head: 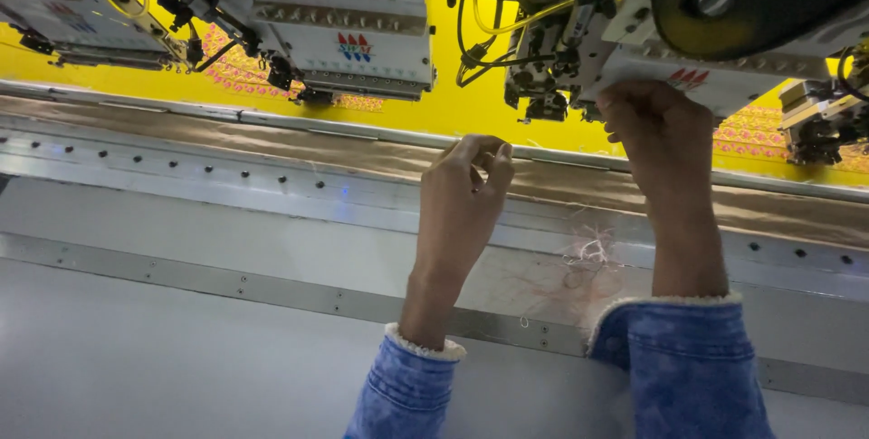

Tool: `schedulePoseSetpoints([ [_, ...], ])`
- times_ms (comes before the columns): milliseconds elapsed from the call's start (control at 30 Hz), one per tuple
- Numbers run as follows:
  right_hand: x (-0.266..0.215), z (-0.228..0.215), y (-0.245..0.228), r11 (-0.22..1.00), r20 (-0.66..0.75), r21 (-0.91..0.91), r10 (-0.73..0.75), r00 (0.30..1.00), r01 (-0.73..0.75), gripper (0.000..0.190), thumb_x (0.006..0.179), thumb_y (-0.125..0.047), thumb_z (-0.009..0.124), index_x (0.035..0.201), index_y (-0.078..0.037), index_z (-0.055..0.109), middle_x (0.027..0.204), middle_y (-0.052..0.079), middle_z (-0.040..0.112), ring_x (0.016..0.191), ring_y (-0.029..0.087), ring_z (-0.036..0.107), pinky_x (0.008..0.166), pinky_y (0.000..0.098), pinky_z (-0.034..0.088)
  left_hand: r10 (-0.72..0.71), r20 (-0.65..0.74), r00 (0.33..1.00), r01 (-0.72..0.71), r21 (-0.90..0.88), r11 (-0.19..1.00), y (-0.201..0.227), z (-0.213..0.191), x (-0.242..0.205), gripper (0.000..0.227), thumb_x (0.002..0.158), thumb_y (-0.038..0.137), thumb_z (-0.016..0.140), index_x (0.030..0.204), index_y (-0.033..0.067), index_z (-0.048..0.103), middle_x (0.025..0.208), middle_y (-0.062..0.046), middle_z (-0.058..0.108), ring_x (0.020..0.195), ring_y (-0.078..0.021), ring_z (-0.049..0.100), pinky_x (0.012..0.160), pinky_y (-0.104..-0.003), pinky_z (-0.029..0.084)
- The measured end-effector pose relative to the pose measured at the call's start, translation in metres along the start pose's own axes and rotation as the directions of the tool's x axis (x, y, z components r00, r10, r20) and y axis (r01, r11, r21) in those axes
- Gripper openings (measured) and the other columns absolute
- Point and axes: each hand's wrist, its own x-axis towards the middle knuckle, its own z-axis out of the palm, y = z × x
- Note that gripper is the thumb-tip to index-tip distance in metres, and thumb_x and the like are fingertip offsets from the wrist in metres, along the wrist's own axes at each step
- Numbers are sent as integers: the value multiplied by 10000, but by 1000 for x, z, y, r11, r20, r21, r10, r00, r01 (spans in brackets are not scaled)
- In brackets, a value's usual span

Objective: The person adjusts threads and components on a multi-head embroidery machine, pulling loose threads and clearing the stitching area.

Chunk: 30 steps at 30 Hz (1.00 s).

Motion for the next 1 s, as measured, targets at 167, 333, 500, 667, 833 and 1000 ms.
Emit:
schedulePoseSetpoints([
  [167,1,3,12,999,79,22,-50,996,48,82,994,-152,745,1073,-132,739,959,5,741,926,66,677,807,214,536,-14,3,1000,14,-13,1000,-1,-1,0,315,965,264,582,1168,56,706,1061,-75,765,845,-158,712,710,-254,595],
  [333,-3,7,7,990,111,-27,-136,984,140,65,1006,-91,739,1070,-93,728,973,26,753,888,69,676,797,217,546,24,-13,1000,-24,-5,1000,-2,-1,1,318,965,260,576,1166,50,706,1062,-85,760,833,-160,700,697,-262,583],
  [500,-7,8,3,979,170,-96,-162,972,180,125,1013,-111,698,1129,-112,746,962,23,729,895,88,658,791,238,526,17,-11,1000,-17,14,1000,-1,-2,0,332,971,285,563,1163,55,706,1065,-78,760,823,-162,697,691,-276,578],
  [667,-7,11,1,958,242,-230,-113,964,170,189,974,-180,723,1158,-158,758,910,34,739,740,120,641,693,291,501,-26,-7,1000,26,-4,1000,0,-2,1,341,966,287,578,1189,59,699,1089,-80,760,864,-169,723,724,-264,602],
  [833,-12,6,-25,922,369,-382,208,906,-57,378,958,-233,708,1334,-198,694,967,81,751,752,179,652,682,340,518,-10,-18,1000,10,-2,1000,-2,-3,1,341,964,271,586,1199,49,694,1125,-98,758,879,-192,740,731,-274,623],
  [1000,-12,-10,-19,913,430,-400,259,865,-75,423,941,-236,735,1358,-226,660,903,27,700,712,146,578,685,309,443,-28,-12,1000,28,-21,999,-1,-4,2,329,959,268,592,1188,55,694,1094,-85,764,839,-171,732,689,-257,615],
])
